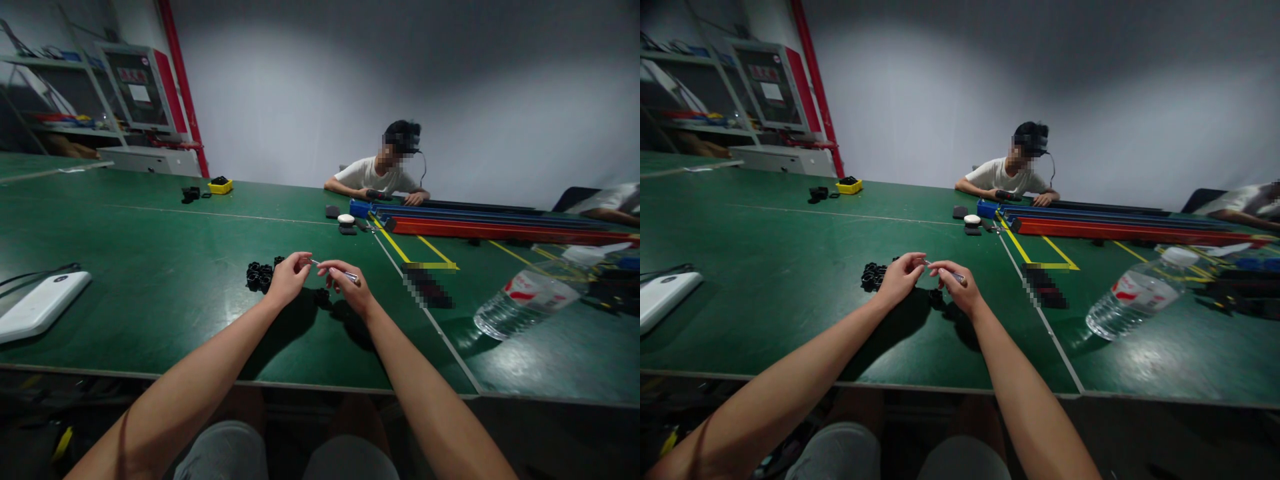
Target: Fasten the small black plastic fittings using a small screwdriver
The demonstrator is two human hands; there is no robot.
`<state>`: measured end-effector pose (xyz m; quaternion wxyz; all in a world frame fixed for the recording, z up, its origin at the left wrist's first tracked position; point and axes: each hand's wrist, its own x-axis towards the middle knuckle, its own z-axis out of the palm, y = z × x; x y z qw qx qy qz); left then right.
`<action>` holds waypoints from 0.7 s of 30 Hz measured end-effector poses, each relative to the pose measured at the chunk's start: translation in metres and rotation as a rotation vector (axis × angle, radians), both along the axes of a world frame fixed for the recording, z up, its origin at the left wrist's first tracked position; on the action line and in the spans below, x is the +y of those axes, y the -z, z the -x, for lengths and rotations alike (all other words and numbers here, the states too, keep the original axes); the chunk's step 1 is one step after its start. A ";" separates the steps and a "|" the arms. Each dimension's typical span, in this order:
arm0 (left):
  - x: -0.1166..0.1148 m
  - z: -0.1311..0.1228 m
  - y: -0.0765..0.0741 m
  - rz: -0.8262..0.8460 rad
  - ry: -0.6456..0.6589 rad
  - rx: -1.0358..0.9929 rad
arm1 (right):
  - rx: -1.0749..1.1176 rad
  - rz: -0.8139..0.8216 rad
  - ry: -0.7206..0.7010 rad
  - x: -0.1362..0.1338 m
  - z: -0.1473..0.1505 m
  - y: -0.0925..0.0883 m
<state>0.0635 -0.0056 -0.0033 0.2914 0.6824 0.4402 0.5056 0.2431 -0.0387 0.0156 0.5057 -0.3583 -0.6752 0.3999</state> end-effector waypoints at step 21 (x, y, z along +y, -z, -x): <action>-0.003 0.002 -0.006 -0.023 -0.027 0.045 | 0.035 -0.009 -0.009 -0.002 -0.002 -0.002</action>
